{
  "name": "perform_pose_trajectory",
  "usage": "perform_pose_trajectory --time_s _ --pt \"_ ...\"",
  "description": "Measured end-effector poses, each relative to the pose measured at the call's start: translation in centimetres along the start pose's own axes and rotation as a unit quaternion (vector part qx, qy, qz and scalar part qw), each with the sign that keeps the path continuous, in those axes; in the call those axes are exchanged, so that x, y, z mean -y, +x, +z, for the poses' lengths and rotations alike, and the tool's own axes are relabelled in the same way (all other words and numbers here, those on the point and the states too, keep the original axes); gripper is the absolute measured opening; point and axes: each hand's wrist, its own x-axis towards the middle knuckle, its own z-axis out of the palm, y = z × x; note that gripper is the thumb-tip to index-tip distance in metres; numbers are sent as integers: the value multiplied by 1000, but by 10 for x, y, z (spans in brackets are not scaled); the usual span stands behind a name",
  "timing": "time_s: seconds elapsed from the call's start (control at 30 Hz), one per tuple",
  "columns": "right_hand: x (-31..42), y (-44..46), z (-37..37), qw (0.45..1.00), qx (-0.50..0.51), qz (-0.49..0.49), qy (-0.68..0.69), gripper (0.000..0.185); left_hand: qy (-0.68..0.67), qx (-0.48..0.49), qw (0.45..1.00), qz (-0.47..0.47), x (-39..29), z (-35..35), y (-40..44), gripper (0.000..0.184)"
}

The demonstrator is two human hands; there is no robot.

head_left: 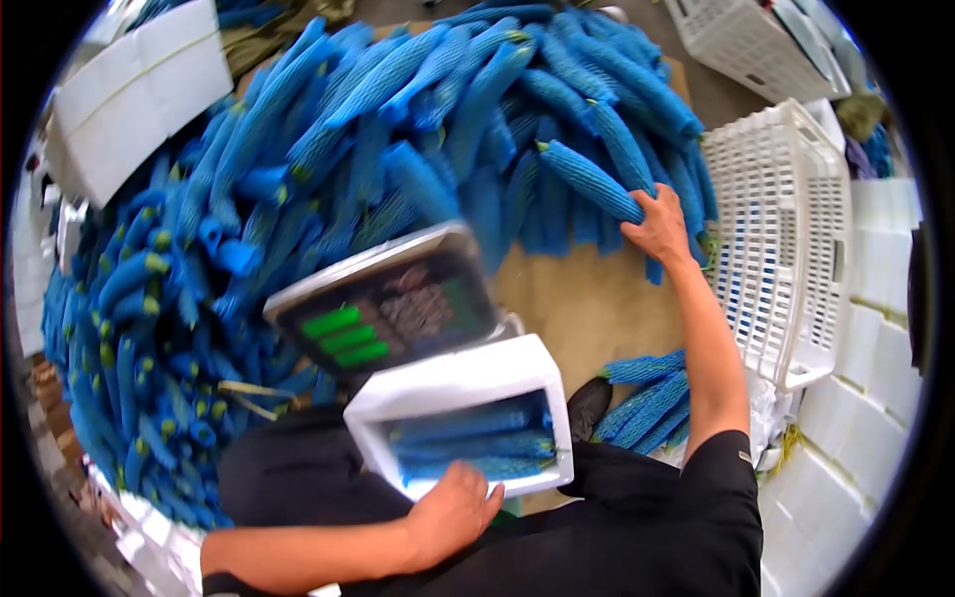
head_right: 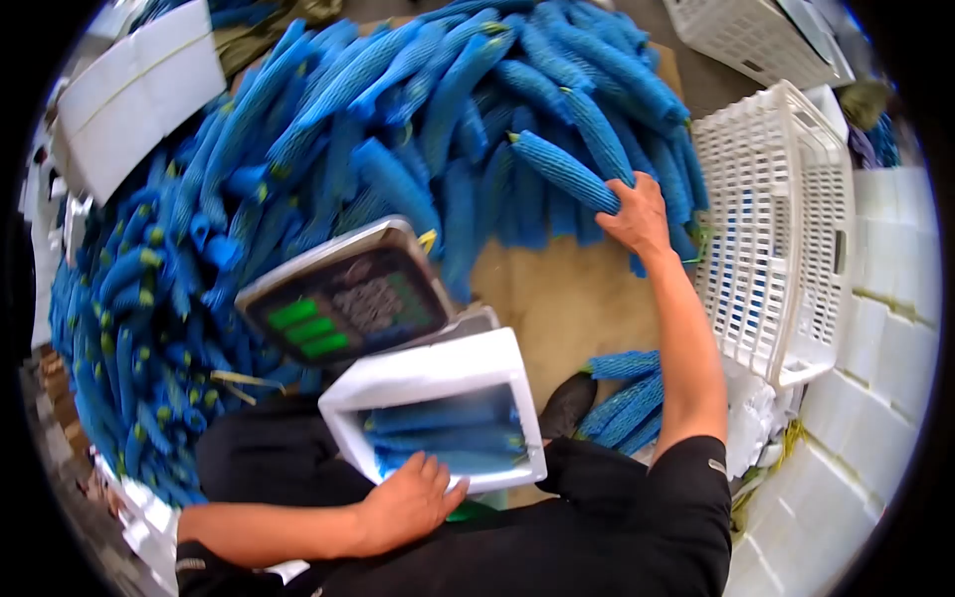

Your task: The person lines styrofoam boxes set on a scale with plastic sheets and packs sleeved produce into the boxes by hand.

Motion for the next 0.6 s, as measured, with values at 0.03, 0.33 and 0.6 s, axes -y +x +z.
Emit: perform_pose_trajectory --time_s 0.03,0.33,0.6 --pt "3 -12 -3 999 9 7 43 55 2 6 1000 -1 -2 3 1 47" --pt "37 -178 -127 972 120 78 189 52 67 28 997 -1 -45 41 -25 48" --pt "170 -284 -242 947 284 -90 121 51 46 31 997 51 -55 92 -51 45"
